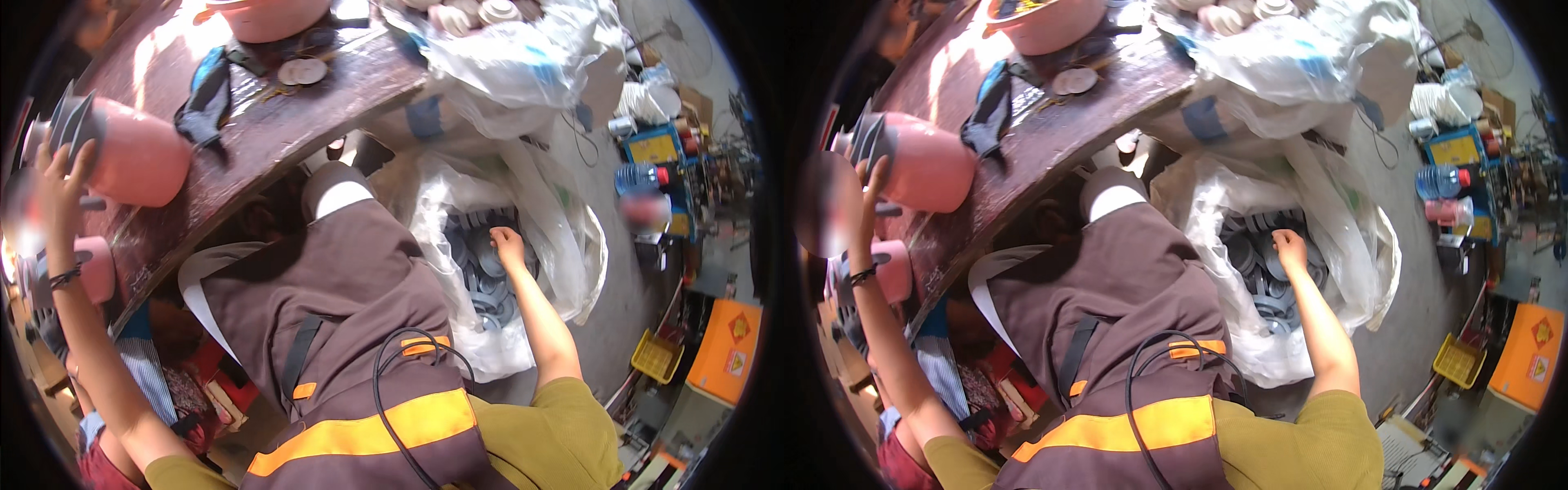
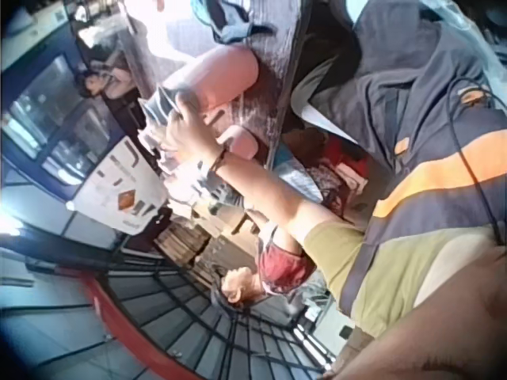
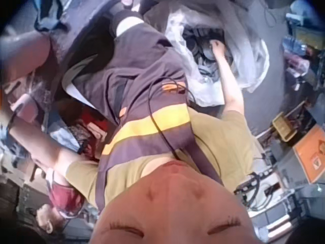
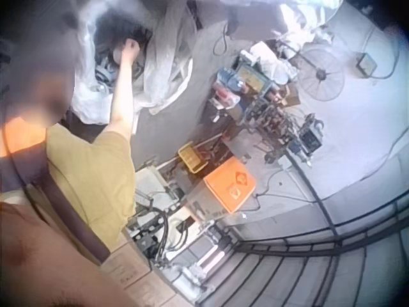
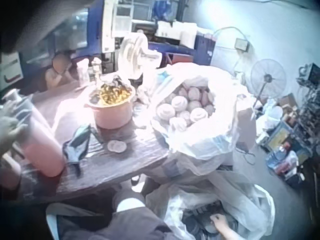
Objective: The person assembles pink pitchers by attaching gray lids and securing them with rubber bands. They repeatedly pick up pitchers, place lids, and fasten bands, then set the finished units aside on the table.
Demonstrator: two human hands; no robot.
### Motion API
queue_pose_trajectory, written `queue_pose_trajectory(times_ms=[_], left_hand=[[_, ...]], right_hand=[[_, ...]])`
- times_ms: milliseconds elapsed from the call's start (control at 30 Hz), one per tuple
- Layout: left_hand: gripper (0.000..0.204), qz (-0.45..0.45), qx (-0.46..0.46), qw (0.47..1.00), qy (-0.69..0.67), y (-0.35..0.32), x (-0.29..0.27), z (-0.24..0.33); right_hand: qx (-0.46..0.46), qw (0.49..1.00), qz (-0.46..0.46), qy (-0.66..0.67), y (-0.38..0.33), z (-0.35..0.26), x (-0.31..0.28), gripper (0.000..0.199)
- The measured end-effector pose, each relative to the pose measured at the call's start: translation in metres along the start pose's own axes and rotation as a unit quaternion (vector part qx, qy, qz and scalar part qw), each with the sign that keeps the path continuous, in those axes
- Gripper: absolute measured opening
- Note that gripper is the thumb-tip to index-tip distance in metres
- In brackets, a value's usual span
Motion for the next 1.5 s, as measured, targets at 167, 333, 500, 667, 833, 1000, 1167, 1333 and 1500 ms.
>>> queue_pose_trajectory(times_ms=[167, 333, 500, 667, 833, 1000, 1167, 1333, 1500], left_hand=[[0.066, 0.009, 0.031, 0.996, 0.080, 0.012, -0.013, 0.022], [0.045, -0.157, -0.020, 0.987, -0.038, -0.024, -0.026, 0.062], [0.039, -0.200, -0.004, 0.979, 0.030, -0.026, -0.053, 0.136], [0.032, -0.092, 0.249, 0.961, 0.071, -0.041, -0.060, 0.172], [0.037, -0.074, 0.072, 0.994, -0.048, -0.044, -0.057, 0.134], [0.038, -0.034, -0.272, 0.870, -0.409, -0.075, -0.068, 0.039], [0.039, 0.115, -0.464, 0.686, -0.548, -0.177, -0.040, -0.007], [0.051, 0.099, -0.605, 0.485, -0.624, -0.261, 0.007, -0.001], [0.053, 0.111, -0.605, 0.480, -0.625, -0.289, 0.024, 0.013]], right_hand=[[-0.020, 0.931, -0.007, -0.364, -0.023, 0.100, -0.029, 0.038], [-0.070, 0.846, -0.027, -0.528, -0.040, 0.093, 0.011, 0.084], [-0.160, 0.758, -0.022, -0.631, -0.016, 0.149, 0.029, 0.068], [-0.181, 0.832, 0.027, -0.523, 0.013, 0.046, 0.008, 0.047], [-0.099, 0.994, 0.007, 0.050, -0.003, -0.080, -0.039, 0.042], [0.174, 0.899, -0.283, 0.286, -0.106, -0.126, 0.083, 0.040], [-0.370, 0.925, 0.060, -0.061, -0.165, -0.204, 0.089, 0.048], [-0.498, 0.860, -0.113, 0.016, -0.212, -0.235, 0.083, 0.045], [-0.254, 0.961, -0.084, 0.073, -0.168, -0.222, 0.087, 0.028]])
Point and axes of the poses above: each hand's wrist, its own y-axis towards the middle knuckle, its own x-axis out of the palm, z = x × y, the point moved 8 cm from there along y, towards the middle knuckle, and after that the axes turned 15 degrees about z, right-handed, at the moved point
